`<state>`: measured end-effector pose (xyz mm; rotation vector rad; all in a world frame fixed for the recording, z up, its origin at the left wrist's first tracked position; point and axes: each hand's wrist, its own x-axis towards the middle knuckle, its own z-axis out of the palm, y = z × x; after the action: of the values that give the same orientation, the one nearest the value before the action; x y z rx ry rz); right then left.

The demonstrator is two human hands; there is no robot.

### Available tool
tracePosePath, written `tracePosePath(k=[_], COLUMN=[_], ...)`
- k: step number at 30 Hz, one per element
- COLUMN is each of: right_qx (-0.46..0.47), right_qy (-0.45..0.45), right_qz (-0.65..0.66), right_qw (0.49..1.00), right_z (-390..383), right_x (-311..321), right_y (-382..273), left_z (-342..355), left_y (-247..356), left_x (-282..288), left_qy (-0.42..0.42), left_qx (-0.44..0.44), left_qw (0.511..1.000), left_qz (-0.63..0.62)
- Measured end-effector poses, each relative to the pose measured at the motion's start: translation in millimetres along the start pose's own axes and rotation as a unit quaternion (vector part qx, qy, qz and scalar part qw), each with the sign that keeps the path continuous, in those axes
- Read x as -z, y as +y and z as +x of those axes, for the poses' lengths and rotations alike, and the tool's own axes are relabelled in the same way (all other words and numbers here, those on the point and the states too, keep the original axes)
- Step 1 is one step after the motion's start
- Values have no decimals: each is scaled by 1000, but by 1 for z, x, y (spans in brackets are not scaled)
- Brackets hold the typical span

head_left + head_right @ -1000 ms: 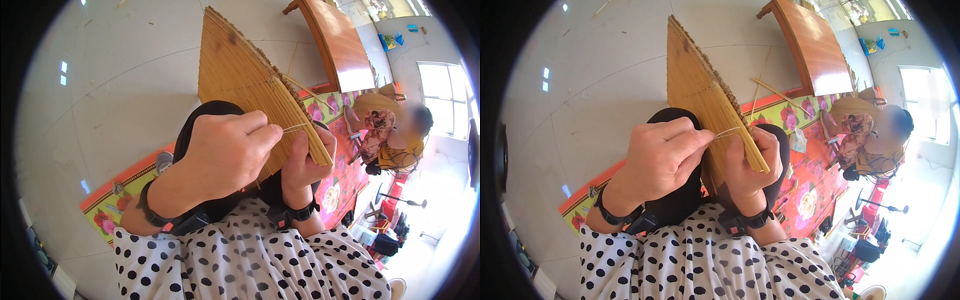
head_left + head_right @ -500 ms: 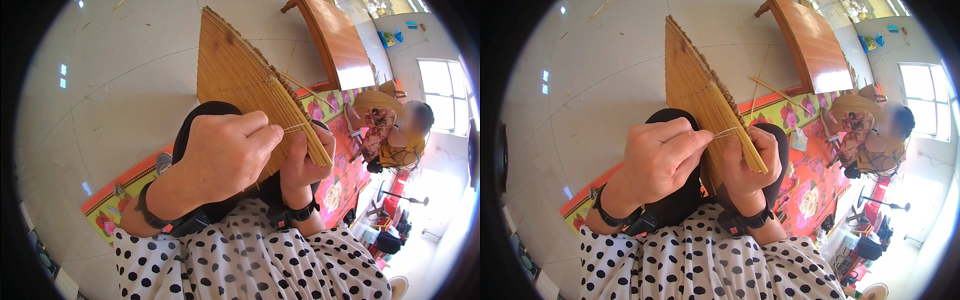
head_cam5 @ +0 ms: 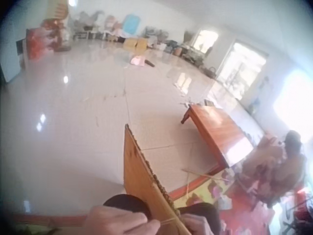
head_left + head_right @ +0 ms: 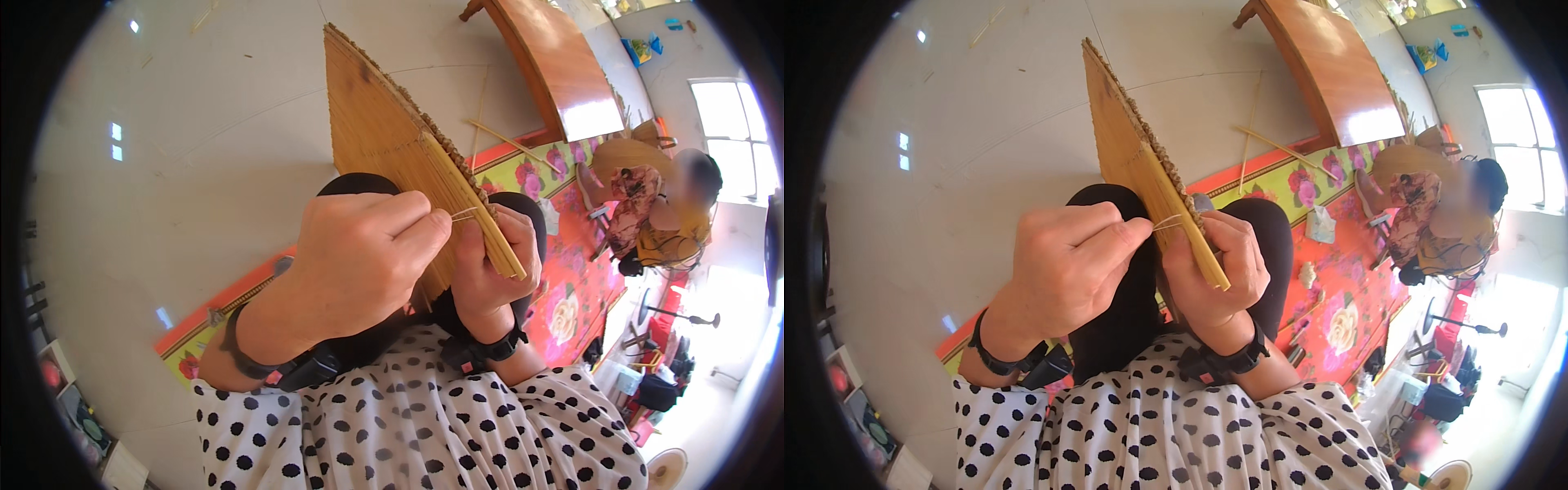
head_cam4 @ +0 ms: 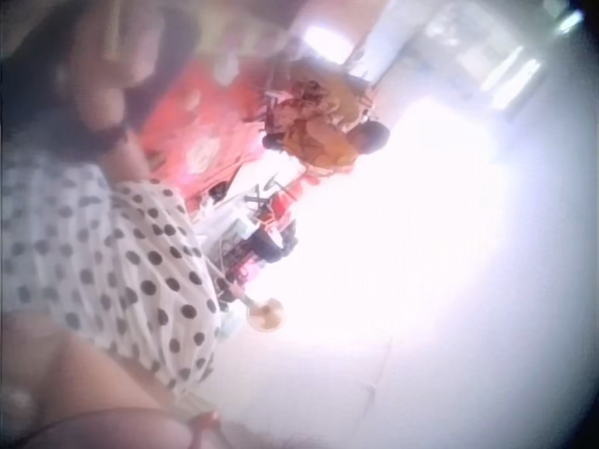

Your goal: The person sits on a floral mat and weaves thin bamboo strips into a fan-shaped piece using a needle and thread. They repeatedly pass the needle through the bamboo strips to secure them together.

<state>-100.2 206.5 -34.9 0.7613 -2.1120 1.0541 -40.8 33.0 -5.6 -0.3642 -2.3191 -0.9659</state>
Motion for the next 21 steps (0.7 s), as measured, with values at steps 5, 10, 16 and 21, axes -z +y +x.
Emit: tracePosePath(k=[5,10,16,21], right_qx=[-25,-9,-71,-45], right_qy=[-34,-96,-120,-104], right_qz=[65,206,301,341], right_qw=[997,974,943,933], right_z=[0,-5,-13,-18], right_x=[0,1,2,-3], right_y=[-11,-8,-11,-10], left_z=[-2,-12,-14,-17], left_y=[1,4,3,2], left_x=[12,32,55,59], left_qy=[-14,-43,-133,-131], left_qx=[9,54,70,68], left_qw=[1000,998,988,989], left_qz=[-2,4,30,24])
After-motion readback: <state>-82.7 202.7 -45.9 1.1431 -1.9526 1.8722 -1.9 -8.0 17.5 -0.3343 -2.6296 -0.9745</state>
